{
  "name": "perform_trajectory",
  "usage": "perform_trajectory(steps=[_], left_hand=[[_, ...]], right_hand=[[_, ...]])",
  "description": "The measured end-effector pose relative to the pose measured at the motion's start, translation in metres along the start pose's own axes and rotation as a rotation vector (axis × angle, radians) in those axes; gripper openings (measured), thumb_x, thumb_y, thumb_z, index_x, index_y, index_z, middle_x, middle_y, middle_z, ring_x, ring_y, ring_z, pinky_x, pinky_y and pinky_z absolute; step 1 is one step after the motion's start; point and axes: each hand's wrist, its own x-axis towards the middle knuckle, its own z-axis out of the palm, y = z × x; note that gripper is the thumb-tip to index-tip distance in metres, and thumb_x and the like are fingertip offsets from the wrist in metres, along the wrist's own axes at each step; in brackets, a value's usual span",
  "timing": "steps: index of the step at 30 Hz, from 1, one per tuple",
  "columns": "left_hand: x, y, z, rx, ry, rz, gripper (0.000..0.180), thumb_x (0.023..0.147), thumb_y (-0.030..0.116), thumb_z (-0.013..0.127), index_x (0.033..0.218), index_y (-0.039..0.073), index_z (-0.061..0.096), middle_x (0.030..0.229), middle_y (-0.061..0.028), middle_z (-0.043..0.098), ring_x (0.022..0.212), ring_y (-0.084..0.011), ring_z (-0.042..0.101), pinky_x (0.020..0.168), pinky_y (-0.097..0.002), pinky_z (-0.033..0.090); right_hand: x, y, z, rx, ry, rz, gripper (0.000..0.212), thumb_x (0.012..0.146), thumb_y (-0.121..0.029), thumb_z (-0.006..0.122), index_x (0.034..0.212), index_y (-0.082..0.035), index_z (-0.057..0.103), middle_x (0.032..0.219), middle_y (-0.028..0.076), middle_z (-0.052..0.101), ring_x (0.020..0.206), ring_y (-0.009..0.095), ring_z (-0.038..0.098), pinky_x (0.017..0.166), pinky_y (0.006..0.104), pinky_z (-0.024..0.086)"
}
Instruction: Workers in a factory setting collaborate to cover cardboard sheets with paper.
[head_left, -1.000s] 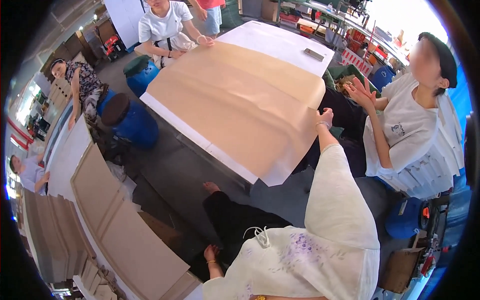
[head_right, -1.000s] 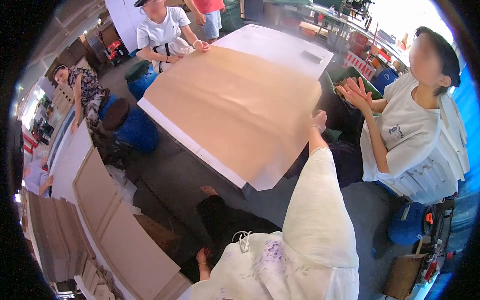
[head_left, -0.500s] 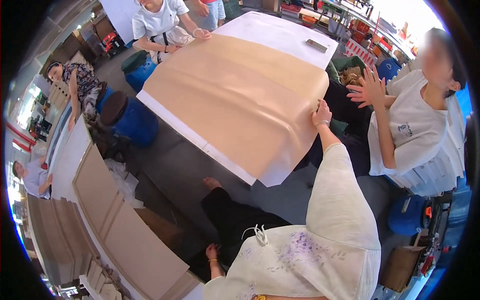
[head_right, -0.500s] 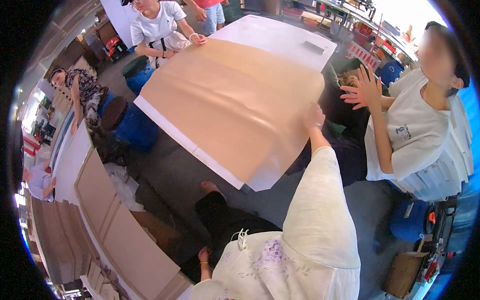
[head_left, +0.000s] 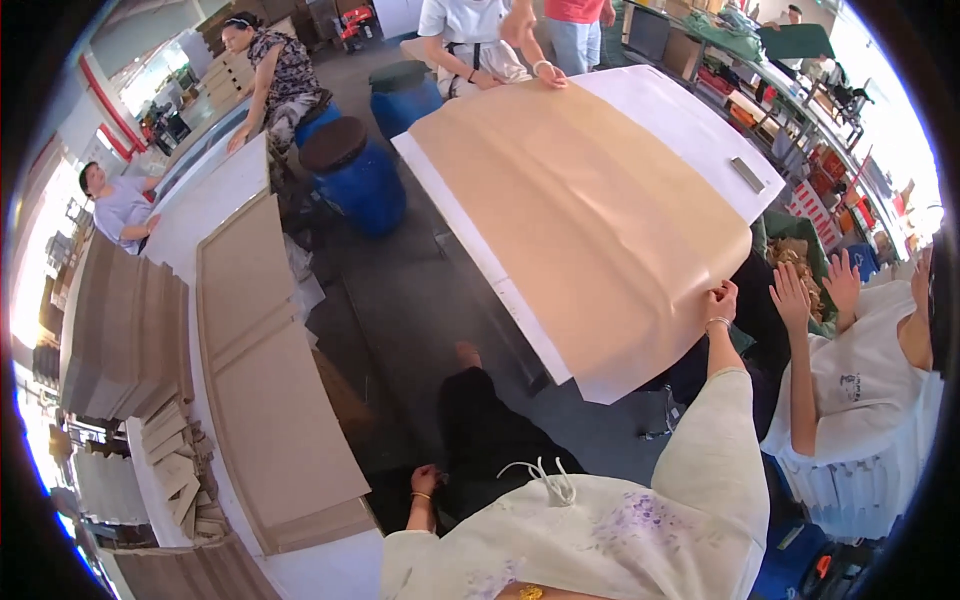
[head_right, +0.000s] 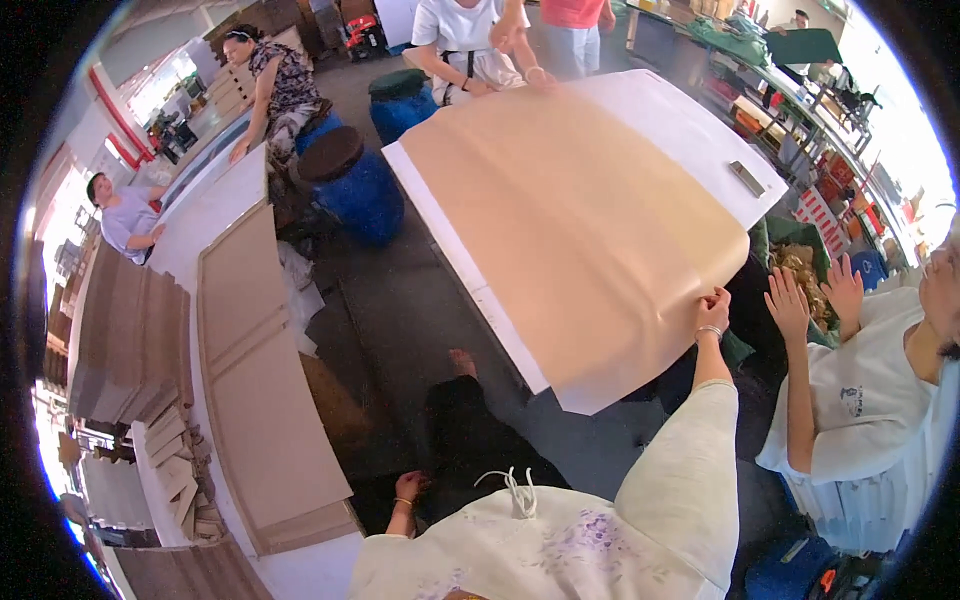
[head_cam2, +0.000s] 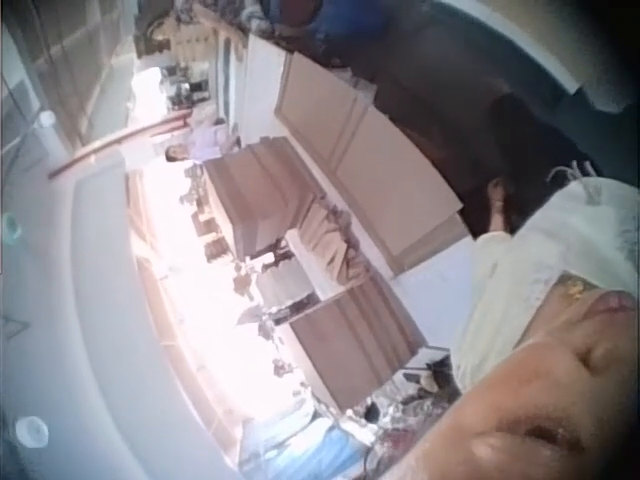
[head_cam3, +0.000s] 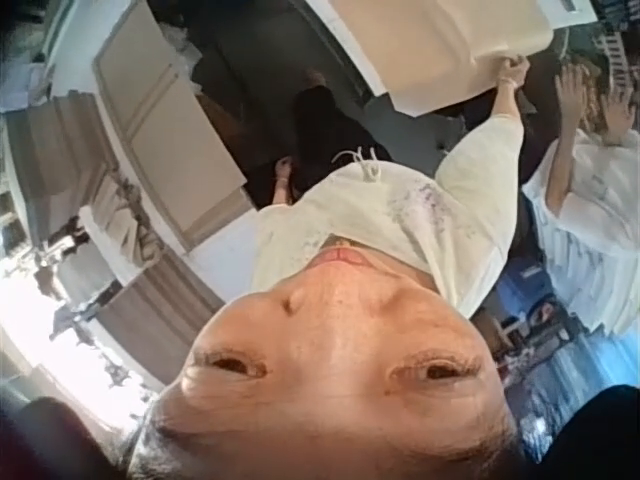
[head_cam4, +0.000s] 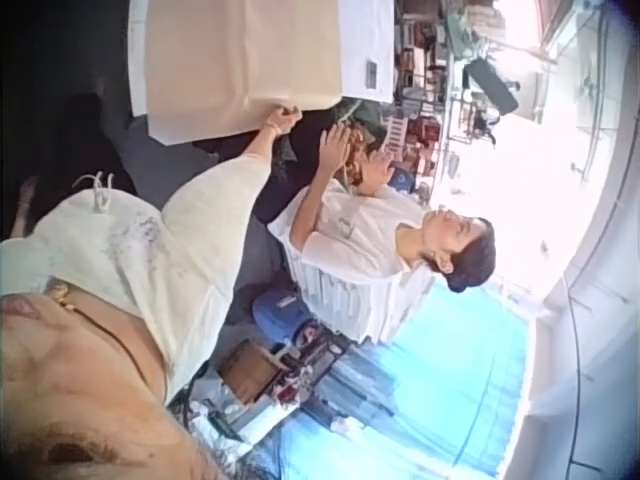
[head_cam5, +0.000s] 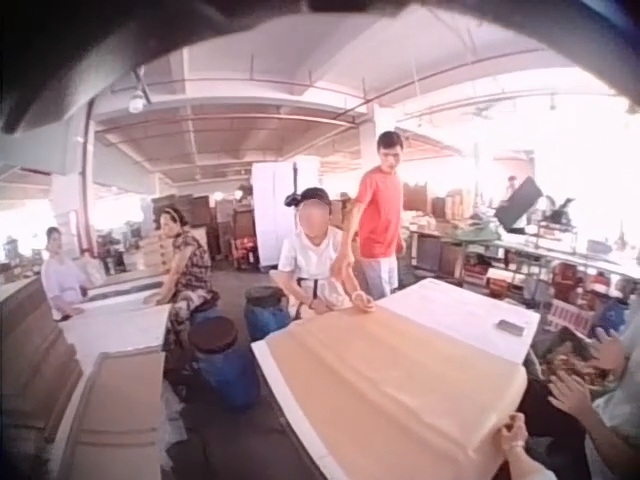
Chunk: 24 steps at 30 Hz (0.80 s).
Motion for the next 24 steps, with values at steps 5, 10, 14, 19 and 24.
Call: perform_trajectory(steps=[5, 10, 14, 19, 24], left_hand=[[0.002, 0.005, 0.009, 0.049, -0.031, 0.044, 0.017, 0.085, 0.010, 0.052, 0.096, -0.001, 0.060, 0.080, -0.0096, 0.064, 0.065, -0.0189, 0.062, 0.056, -0.0290, 0.051], [0.057, -0.082, -0.034, 0.118, -0.005, 0.116, 0.017, 0.084, 0.010, 0.055, 0.094, -0.003, 0.060, 0.081, -0.0116, 0.064, 0.067, -0.0199, 0.062, 0.061, -0.0296, 0.051], [0.015, -0.011, 0.006, 0.057, -0.018, 0.049, 0.017, 0.082, 0.009, 0.056, 0.094, -0.003, 0.060, 0.082, -0.0115, 0.065, 0.070, -0.0191, 0.062, 0.065, -0.0298, 0.052], [0.012, -0.009, -0.002, 0.144, 0.027, 0.074, 0.017, 0.082, 0.008, 0.056, 0.094, -0.004, 0.060, 0.082, -0.0121, 0.064, 0.071, -0.0197, 0.062, 0.065, -0.0304, 0.052], [0.009, -0.012, -0.019, 0.114, -0.001, 0.097, 0.016, 0.082, 0.011, 0.058, 0.091, -0.003, 0.061, 0.079, -0.0105, 0.064, 0.068, -0.0195, 0.062, 0.062, -0.0304, 0.052]], right_hand=[[0.000, -0.006, -0.021, -0.065, -0.042, -0.046, 0.041, 0.077, -0.014, 0.062, 0.114, -0.011, 0.046, 0.082, 0.004, 0.065, 0.075, 0.019, 0.063, 0.070, 0.0323, 0.048], [-0.006, -0.025, -0.008, 0.033, -0.092, -0.154, 0.050, 0.077, -0.019, 0.064, 0.121, -0.010, 0.042, 0.082, 0.005, 0.064, 0.074, 0.019, 0.062, 0.070, 0.0321, 0.048], [0.006, 0.017, -0.018, 0.151, -0.075, -0.144, 0.061, 0.075, -0.028, 0.069, 0.122, -0.002, 0.040, 0.078, 0.006, 0.062, 0.070, 0.015, 0.059, 0.067, 0.0273, 0.048], [0.010, 0.022, 0.001, 0.409, -0.031, 0.093, 0.062, 0.076, -0.040, 0.068, 0.116, 0.001, 0.043, 0.074, 0.006, 0.063, 0.065, 0.012, 0.059, 0.062, 0.0241, 0.046], [0.009, 0.023, 0.030, 1.085, -0.143, 0.711, 0.046, 0.086, -0.048, 0.049, 0.093, -0.003, 0.056, 0.079, 0.010, 0.065, 0.065, 0.021, 0.059, 0.059, 0.0319, 0.049]])
